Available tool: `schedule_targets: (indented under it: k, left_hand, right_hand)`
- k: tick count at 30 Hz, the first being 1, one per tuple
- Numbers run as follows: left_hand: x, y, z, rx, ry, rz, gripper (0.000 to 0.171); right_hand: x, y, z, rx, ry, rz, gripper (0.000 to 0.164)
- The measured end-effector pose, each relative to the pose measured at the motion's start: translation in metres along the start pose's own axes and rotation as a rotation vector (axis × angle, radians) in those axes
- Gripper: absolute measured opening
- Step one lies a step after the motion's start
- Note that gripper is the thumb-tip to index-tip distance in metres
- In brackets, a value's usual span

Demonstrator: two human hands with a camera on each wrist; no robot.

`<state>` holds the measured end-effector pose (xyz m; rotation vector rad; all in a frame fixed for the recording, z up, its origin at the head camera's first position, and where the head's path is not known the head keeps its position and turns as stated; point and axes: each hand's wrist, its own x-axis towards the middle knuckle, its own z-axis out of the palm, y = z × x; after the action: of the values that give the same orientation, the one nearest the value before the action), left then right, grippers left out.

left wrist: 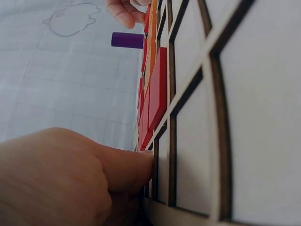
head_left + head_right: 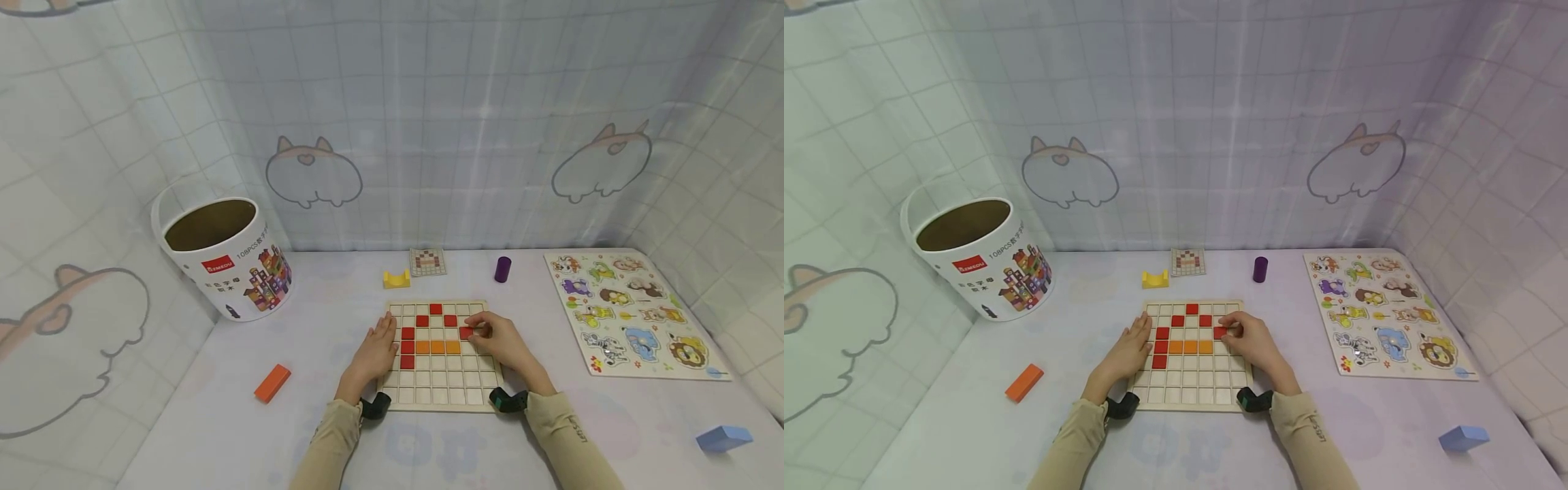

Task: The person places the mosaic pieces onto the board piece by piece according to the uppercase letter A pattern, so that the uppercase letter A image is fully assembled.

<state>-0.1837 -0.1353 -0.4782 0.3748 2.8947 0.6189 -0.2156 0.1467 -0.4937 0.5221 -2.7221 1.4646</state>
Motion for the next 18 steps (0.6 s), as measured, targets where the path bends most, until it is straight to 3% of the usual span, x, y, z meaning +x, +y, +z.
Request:
schedule_targets:
  k: [9,18]
  left_hand:
    - [0.000,0.001,-0.002,-0.004,0.003,0.002,0.056]
    - [-0.001,0.001,-0.002,0.001,0.007,0.010,0.056]
  right_hand:
    - [0.001,0.002,-0.001,-0.018,0.010,-0.027,0.028]
    - [0.000,0.006,-0.015,-0.052,0.064,0.034,0.025]
